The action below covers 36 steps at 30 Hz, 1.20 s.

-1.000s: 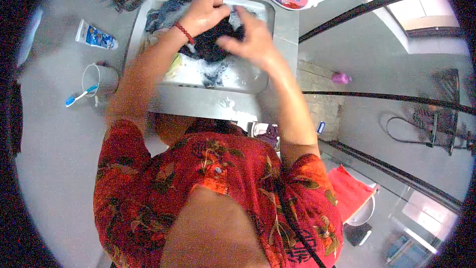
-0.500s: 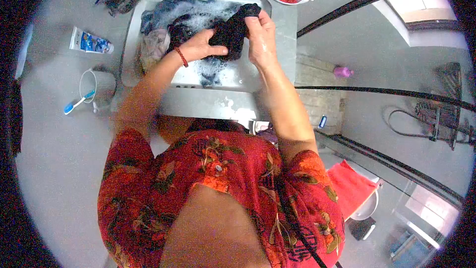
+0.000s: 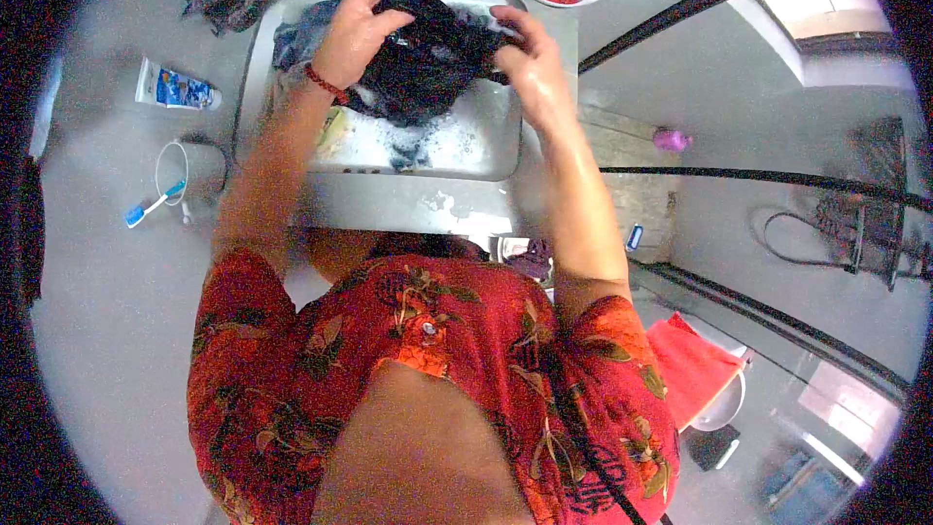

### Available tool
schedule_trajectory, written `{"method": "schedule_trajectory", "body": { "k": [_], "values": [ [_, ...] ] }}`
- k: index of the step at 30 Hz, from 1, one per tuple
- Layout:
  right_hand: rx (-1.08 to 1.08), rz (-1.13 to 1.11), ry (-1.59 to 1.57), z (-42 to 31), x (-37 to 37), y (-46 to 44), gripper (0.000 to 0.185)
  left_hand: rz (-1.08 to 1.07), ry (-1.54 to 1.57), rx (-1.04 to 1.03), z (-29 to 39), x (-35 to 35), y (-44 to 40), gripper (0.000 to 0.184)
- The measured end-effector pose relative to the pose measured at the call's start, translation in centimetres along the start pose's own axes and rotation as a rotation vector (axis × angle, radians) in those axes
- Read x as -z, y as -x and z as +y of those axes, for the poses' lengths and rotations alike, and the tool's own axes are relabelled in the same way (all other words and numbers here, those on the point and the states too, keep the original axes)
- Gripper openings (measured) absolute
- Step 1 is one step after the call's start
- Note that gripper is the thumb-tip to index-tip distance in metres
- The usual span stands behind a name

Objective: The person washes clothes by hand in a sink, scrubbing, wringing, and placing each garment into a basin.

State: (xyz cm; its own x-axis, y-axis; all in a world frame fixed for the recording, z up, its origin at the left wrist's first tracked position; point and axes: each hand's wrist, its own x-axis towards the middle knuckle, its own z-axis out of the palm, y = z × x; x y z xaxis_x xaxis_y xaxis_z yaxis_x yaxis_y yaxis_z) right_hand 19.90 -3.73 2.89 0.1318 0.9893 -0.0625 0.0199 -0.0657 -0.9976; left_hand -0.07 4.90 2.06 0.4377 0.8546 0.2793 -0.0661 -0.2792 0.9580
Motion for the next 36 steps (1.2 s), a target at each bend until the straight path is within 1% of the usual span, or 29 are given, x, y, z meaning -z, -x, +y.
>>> {"method": "schedule_trajectory", "body": {
  "k": [2, 3, 4, 6, 7, 9, 10, 12, 13, 14, 16, 17, 18, 19, 20, 22, 23, 24, 25, 26, 27, 28, 30, 31, 33, 34, 36],
  "values": [
    [0.357, -0.063, 0.3, 0.4, -0.7, 0.1, 0.067, -0.126, -0.147, 0.031, 1.0, -0.8, -0.3, 0.028],
    [0.287, -0.112, 0.232, -0.3, -1.4, 0.8, 0.078, -0.187, -0.171, 0.022, 0.5, -1.3, -0.7, 0.029],
    [0.297, -0.173, 0.206, -0.5, -2.0, 1.0, 0.08, -0.233, -0.07, 0.069, 0.4, -2.0, -0.7, 0.029],
    [0.324, -0.146, 0.192, 0.0, -3.1, 0.9, 0.069, -0.243, -0.324, 0.059, 1.7, -2.9, -0.5, 0.025],
    [0.323, -0.142, 0.191, 0.3, -2.8, 0.7, 0.069, -0.247, -0.324, 0.059, 1.6, -2.9, -0.4, 0.025],
    [0.172, -0.101, 0.173, 0.7, -2.6, 0.5, 0.043, -0.314, -0.079, 0.064, 1.3, -2.5, 0.0, 0.023],
    [0.17, -0.1, 0.171, 0.7, -2.4, 0.7, 0.043, -0.315, -0.079, 0.066, 1.3, -2.1, 0.1, 0.023],
    [-0.026, -0.07, -0.13, -0.3, -2.5, 1.4, 0.027, -0.533, -0.217, -0.053, 1.5, -0.9, 0.5, 0.024],
    [-0.045, -0.015, -0.206, 0.2, -2.4, 1.3, 0.021, -0.616, -0.096, 0.076, -0.5, -0.5, 0.7, 0.021],
    [-0.046, -0.016, -0.206, 0.1, -2.4, 1.3, 0.021, -0.646, 0.039, 0.188, -1.7, -0.3, 1.5, 0.021],
    [-0.065, 0.028, -0.349, -0.5, -2.5, 1.4, 0.018, -0.691, 0.042, 0.294, -2.7, -0.3, 2.8, 0.026],
    [-0.093, -0.006, -0.437, -0.6, -2.3, 1.2, 0.014, -0.67, -0.043, 0.307, -3.7, -0.3, 3.5, 0.03],
    [-0.092, -0.005, -0.437, -1.1, -2.4, 1.3, 0.014, -0.648, -0.128, 0.32, -4.7, -0.3, 4.2, 0.034],
    [-0.042, 0.018, -0.507, -1.9, -2.7, 1.4, 0.014, -0.645, -0.153, 0.419, -5.6, -0.1, 4.7, 0.035],
    [0.007, 0.041, -0.577, -2.4, -2.8, 1.5, 0.015, -0.644, -0.154, 0.418, -6.0, 0.1, 5.0, 0.035],
    [0.074, 0.025, -0.606, -2.9, -1.8, 1.4, 0.018, -0.426, -0.316, 0.298, -7.1, 0.6, 5.7, 0.031],
    [0.105, 0.047, -0.635, -3.1, -1.3, 1.2, 0.02, -0.362, -0.218, 0.288, -12.1, 1.5, 5.7, 0.031],
    [0.136, 0.068, -0.665, -3.2, -0.9, 1.0, 0.022, -0.276, -0.222, 0.356, -9.2, 1.8, 5.3, 0.03],
    [0.145, 0.122, -0.695, -3.5, -0.8, 0.9, 0.025, -0.098, -0.228, 0.288, -9.1, 2.1, 5.2, 0.03],
    [0.136, 0.103, -0.717, -4.1, -0.7, 1.1, 0.026, 0.079, -0.233, 0.22, -9.2, 2.4, 4.9, 0.029],
    [0.149, 0.095, -0.734, -4.1, -0.5, 1.2, 0.026, 0.28, -0.367, 0.088, -9.4, 2.7, 4.5, 0.025],
    [0.162, 0.085, -0.752, -4.2, -0.5, 1.2, 0.027, 0.403, -0.455, 0.049, -9.5, 2.9, 4.3, 0.022],
    [0.165, 0.096, -0.755, -4.5, -1.1, 1.4, 0.027, 0.527, -0.116, 0.388, -7.1, 2.4, 4.0, 0.02],
    [0.167, 0.115, -0.757, -4.6, -1.3, 1.5, 0.026, 0.532, -0.119, 0.386, -7.1, 2.4, 4.0, 0.02],
    [0.205, 0.072, -0.728, -4.6, -1.5, 1.4, 0.023, 0.648, 0.276, 0.515, -6.8, 2.3, 3.9, 0.025],
    [0.243, 0.034, -0.694, -4.5, -1.5, 1.4, 0.02, 0.646, 0.275, 0.514, -6.7, 2.2, 3.8, 0.025],
    [0.219, 0.052, -0.665, -4.2, -1.3, 1.3, 0.021, 0.672, 0.529, 0.625, -5.7, 1.9, 3.8, 0.031]
  ]
}}
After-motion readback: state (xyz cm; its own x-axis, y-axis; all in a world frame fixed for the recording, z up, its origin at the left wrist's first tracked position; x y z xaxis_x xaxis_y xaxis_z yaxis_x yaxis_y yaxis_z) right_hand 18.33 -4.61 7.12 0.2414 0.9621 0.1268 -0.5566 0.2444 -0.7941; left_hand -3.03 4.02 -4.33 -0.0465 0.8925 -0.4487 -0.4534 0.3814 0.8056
